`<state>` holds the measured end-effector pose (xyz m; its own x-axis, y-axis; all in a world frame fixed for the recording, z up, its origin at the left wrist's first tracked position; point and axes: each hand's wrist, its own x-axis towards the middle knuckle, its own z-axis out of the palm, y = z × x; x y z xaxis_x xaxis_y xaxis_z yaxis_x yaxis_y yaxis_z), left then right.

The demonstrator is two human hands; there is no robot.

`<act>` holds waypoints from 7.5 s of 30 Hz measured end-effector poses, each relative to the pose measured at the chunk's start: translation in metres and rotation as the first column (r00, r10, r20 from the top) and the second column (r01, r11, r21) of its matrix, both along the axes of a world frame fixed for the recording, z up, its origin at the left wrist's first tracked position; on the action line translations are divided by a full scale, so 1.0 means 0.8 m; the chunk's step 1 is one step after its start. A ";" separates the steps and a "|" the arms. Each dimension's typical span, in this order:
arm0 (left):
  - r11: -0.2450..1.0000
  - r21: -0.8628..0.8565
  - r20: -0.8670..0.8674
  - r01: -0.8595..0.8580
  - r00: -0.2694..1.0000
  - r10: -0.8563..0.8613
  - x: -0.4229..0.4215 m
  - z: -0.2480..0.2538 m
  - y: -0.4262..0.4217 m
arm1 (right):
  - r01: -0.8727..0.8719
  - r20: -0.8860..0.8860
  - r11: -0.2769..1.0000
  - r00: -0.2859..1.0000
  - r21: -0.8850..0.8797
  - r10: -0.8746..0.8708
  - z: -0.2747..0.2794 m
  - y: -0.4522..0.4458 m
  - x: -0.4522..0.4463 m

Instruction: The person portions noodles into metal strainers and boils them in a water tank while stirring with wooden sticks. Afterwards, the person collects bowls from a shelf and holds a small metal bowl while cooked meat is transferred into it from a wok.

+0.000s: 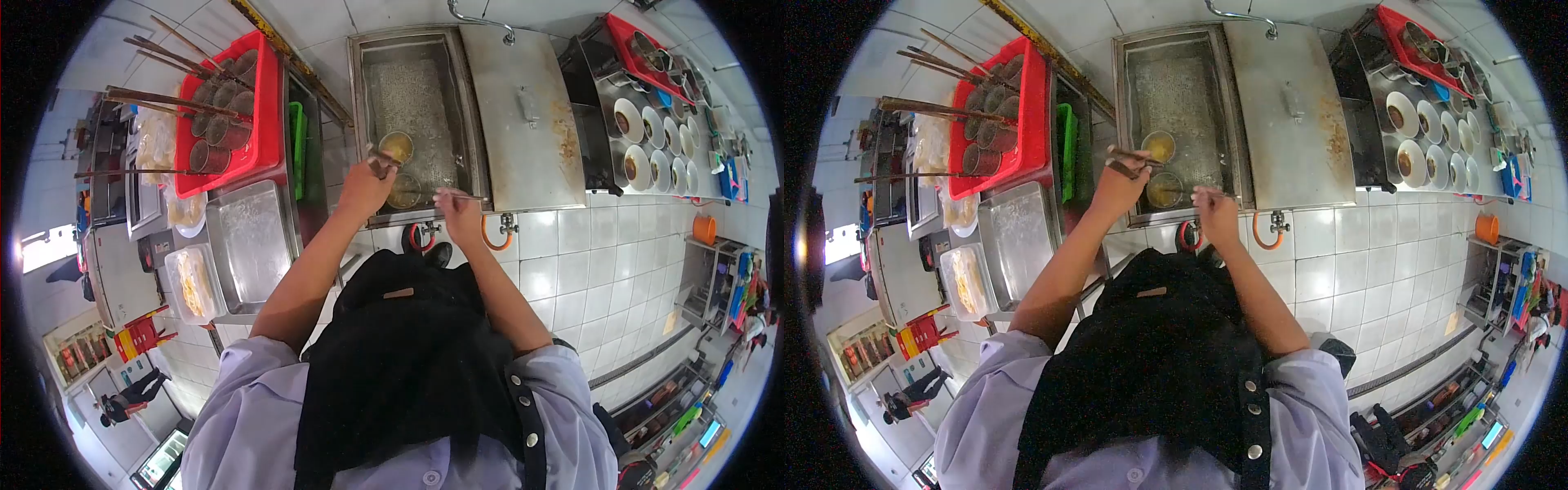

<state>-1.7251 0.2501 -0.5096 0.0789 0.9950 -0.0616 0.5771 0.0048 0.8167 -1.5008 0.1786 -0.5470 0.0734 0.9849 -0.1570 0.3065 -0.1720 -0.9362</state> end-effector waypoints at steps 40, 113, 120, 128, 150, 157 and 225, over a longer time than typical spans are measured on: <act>0.993 -0.028 -0.269 -0.119 0.957 0.107 -0.013 0.024 -0.041 | 0.160 -0.225 0.986 0.960 -0.046 -0.166 -0.014 0.014 0.023; 0.978 0.047 0.196 0.202 0.958 -0.208 0.017 0.045 -0.024 | 0.195 -0.177 0.981 0.966 0.009 -0.190 -0.021 0.151 -0.052; 0.982 0.029 0.243 0.187 0.951 -0.189 0.012 0.042 -0.026 | 0.172 -0.068 0.985 0.983 0.020 -0.170 -0.029 0.145 -0.038; 0.985 -0.003 0.282 0.170 0.946 -0.162 0.009 0.048 -0.019 | 0.110 -0.069 0.994 0.992 0.005 -0.109 -0.053 0.134 -0.029; 0.983 0.050 0.162 -0.175 0.973 0.165 -0.011 0.020 -0.060 | 0.818 -0.617 0.336 -0.030 -0.468 -0.787 -0.086 0.016 0.487; 0.984 0.101 -0.136 -0.147 0.978 0.160 0.004 0.023 -0.060 | 0.635 -0.671 0.544 0.054 -0.548 -0.739 -0.085 0.038 0.514; -0.129 -0.693 0.135 0.709 -0.048 -0.990 1.283 -0.208 -0.270 | 0.803 0.021 0.151 0.200 -0.577 -0.980 -0.231 -0.831 1.195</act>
